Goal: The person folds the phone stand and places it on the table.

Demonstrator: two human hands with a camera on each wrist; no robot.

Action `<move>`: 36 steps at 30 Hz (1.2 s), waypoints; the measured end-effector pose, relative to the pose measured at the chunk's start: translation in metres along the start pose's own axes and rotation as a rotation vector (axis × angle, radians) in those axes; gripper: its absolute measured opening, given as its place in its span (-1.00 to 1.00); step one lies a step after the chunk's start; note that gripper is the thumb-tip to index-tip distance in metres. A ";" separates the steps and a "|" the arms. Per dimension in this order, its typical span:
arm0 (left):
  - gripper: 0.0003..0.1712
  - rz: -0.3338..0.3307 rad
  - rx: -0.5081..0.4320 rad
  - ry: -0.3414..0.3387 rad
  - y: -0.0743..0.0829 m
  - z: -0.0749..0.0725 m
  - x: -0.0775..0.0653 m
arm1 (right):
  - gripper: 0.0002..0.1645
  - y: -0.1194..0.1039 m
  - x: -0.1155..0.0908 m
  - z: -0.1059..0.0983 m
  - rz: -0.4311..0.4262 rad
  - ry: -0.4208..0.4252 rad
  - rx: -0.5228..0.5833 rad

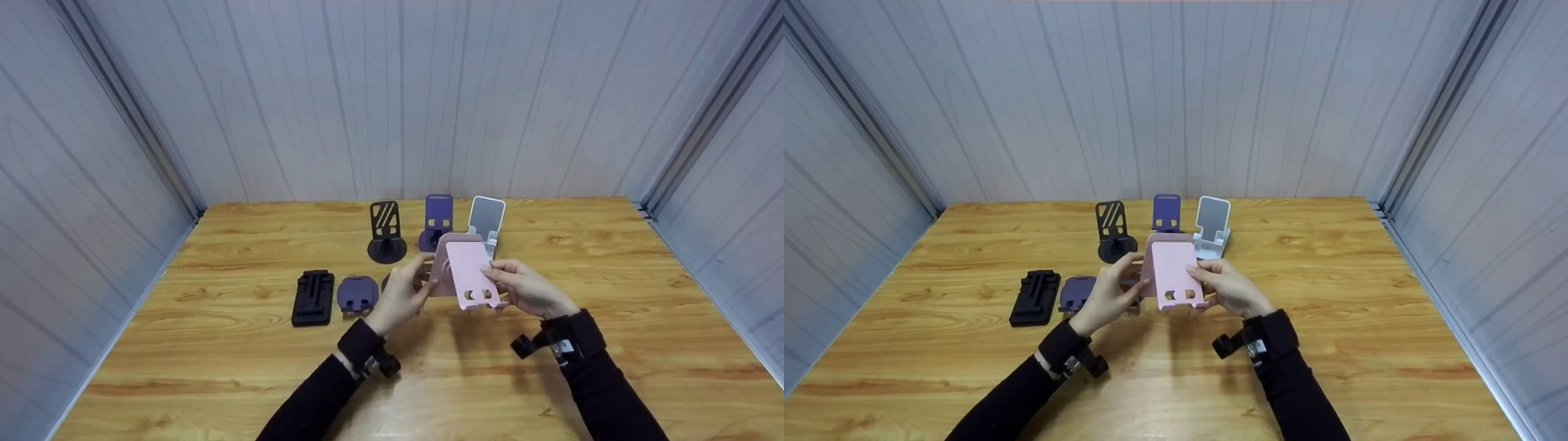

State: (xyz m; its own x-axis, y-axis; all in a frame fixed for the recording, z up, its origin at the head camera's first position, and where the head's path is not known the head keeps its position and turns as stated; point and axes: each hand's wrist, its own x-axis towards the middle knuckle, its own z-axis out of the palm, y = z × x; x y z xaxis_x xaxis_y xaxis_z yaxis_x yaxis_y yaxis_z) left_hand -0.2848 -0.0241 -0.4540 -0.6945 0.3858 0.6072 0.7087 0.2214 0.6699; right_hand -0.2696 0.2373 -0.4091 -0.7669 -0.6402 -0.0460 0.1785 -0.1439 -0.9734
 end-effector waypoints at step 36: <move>-0.56 -0.290 -0.386 0.067 0.010 0.007 -0.001 | 0.23 0.006 0.004 0.008 -0.036 0.068 -0.042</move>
State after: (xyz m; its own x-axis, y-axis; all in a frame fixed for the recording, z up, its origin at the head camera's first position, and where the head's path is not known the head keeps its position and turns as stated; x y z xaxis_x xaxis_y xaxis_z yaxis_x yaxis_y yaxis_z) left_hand -0.2758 -0.0165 -0.4510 -0.8718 0.2961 0.3902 0.3963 -0.0418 0.9172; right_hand -0.2663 0.2281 -0.4137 -0.8129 -0.5819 -0.0247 0.1249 -0.1328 -0.9832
